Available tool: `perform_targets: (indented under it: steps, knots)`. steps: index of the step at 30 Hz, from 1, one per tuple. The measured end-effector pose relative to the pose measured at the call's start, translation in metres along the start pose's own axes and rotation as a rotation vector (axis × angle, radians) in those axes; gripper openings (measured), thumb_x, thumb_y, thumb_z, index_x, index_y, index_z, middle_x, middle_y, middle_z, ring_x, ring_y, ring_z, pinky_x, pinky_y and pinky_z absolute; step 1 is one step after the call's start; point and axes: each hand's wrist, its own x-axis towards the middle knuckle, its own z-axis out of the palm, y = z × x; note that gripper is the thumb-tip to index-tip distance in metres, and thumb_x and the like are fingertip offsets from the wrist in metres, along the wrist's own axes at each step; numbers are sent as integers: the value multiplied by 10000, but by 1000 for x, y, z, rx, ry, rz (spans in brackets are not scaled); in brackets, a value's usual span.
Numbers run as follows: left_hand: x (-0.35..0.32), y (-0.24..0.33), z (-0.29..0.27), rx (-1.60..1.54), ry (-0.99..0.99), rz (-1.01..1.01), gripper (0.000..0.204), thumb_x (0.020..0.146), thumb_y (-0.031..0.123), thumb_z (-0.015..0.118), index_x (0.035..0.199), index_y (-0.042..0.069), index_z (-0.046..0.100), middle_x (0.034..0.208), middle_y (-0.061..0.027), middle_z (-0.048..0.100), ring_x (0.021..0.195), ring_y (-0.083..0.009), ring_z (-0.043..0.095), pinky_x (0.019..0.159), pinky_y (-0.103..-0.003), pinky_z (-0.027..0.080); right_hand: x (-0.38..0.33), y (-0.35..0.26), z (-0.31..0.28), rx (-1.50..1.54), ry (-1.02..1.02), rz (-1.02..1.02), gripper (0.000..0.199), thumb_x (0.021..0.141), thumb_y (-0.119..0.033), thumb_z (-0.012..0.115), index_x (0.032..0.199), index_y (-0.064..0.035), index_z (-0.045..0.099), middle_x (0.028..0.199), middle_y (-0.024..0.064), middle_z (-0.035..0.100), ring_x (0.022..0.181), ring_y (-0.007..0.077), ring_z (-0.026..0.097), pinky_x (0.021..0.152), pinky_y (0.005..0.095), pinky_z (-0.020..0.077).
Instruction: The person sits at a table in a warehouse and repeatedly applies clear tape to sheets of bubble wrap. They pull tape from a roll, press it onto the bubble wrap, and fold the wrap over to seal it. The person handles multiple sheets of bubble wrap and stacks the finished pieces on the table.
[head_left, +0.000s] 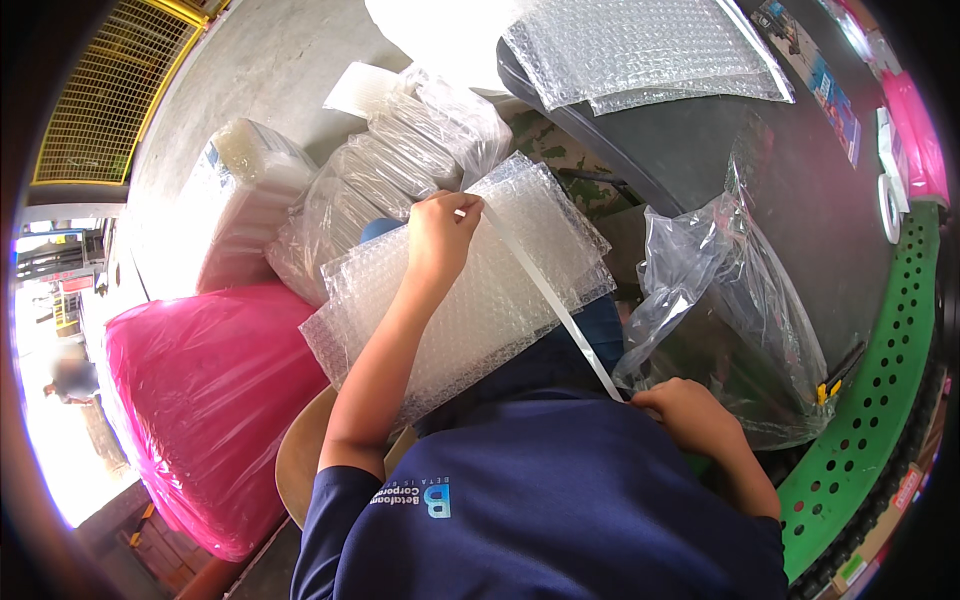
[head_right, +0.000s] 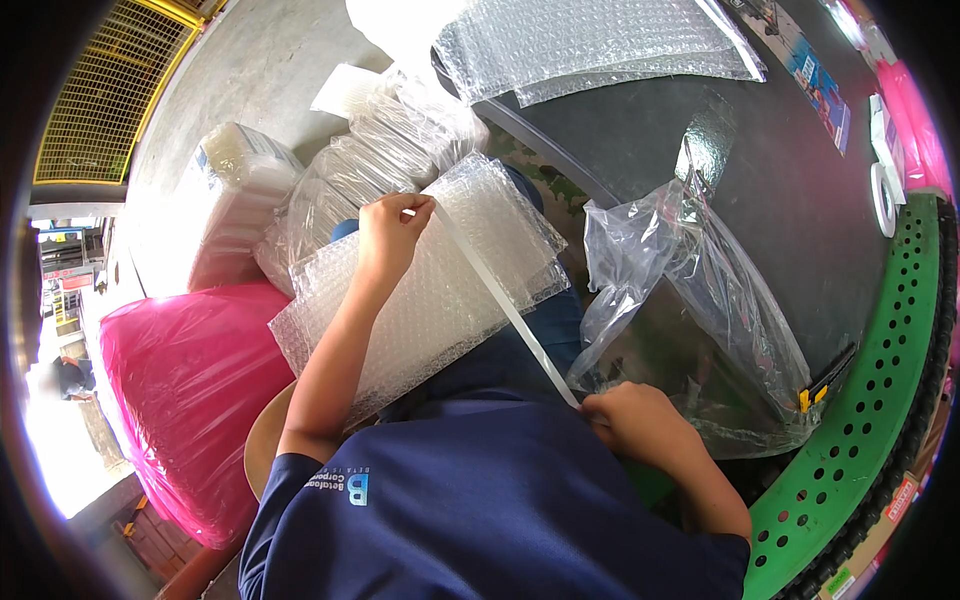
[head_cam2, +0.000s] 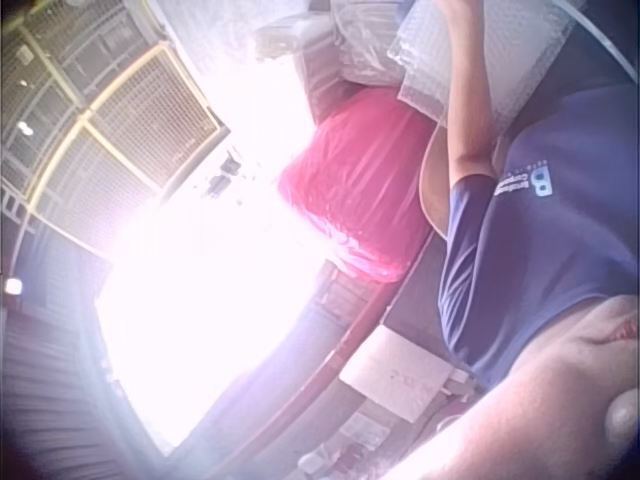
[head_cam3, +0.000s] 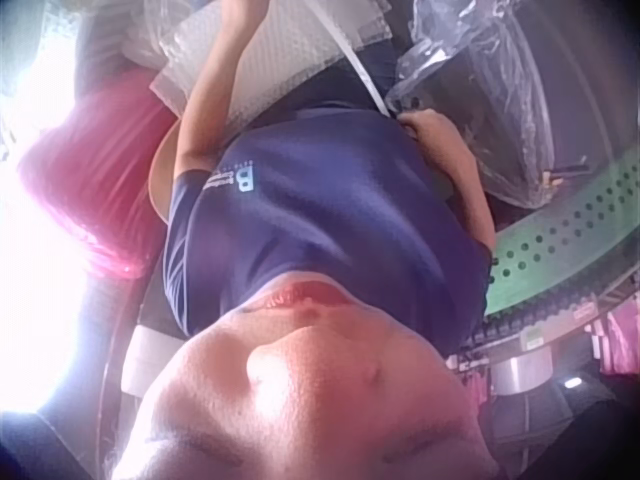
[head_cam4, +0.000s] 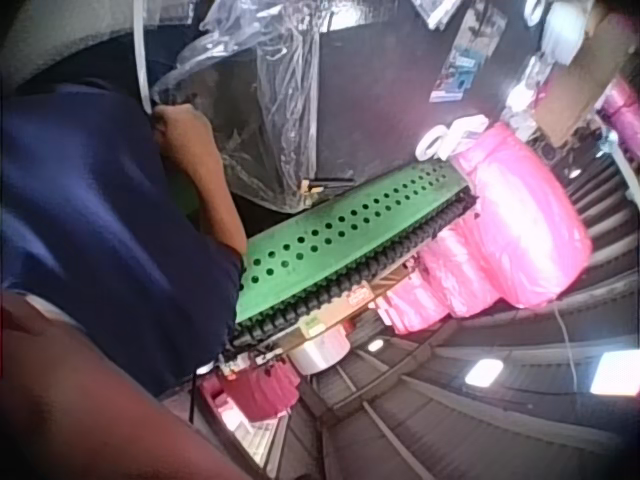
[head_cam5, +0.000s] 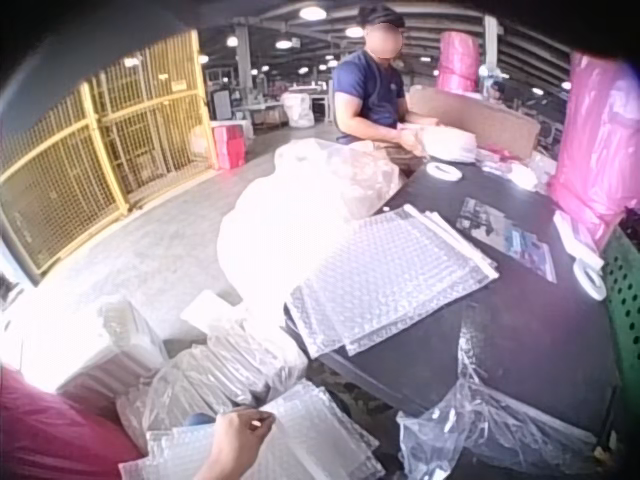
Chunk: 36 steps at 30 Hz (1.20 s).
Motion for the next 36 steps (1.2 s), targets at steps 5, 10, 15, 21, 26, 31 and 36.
perform_targets:
  steps: [5,10,15,21,26,31,36]
  knots:
    - [0,2,0,2,-4,-16,143,818,97,708,914,-6,732,795,-144,696,628,-180,666,595,-286,516,-5,-7,-6,24,-11,13,187,808,-194,620,956,-124,709,808,170,670,788,369,649,718,456,515]
    - [0,-1,1,6,-1,-15,147,819,101,707,916,-8,730,792,-146,694,626,-183,664,594,-288,514,-7,-17,-16,-11,-68,45,215,778,-141,625,973,-91,700,852,159,670,821,362,644,740,438,510]
    - [0,-1,1,8,2,5,144,820,102,705,911,-8,729,786,-145,692,621,-185,663,589,-289,512,-16,-32,-29,-41,-79,90,225,765,-117,628,976,-75,694,859,144,663,832,350,642,745,433,506]
    - [0,-4,3,6,18,14,139,819,102,707,906,-4,730,786,-147,692,619,-186,670,584,-284,513,-29,-46,-44,-130,-19,34,181,861,-182,606,977,-98,716,798,134,667,764,335,656,712,442,524]
    - [-1,-7,5,3,28,25,134,816,99,709,902,-2,731,787,-148,692,624,-192,676,587,-284,515,-23,-45,-42,-92,-76,91,234,762,-100,635,986,-86,701,846,138,651,828,345,641,752,436,507]
    - [-1,-5,7,-8,30,36,139,814,102,713,904,-3,731,789,-149,692,621,-195,674,590,-286,516,-11,-31,-26,-88,-97,95,255,761,-110,633,1005,-98,705,866,136,668,849,340,646,774,426,514]
    - [0,-6,7,43,26,26,142,811,99,715,902,-8,731,781,-149,691,625,-201,675,594,-292,518,-8,-28,-25,-93,-100,84,244,778,-145,634,1007,-104,710,867,136,673,853,337,650,776,420,516]
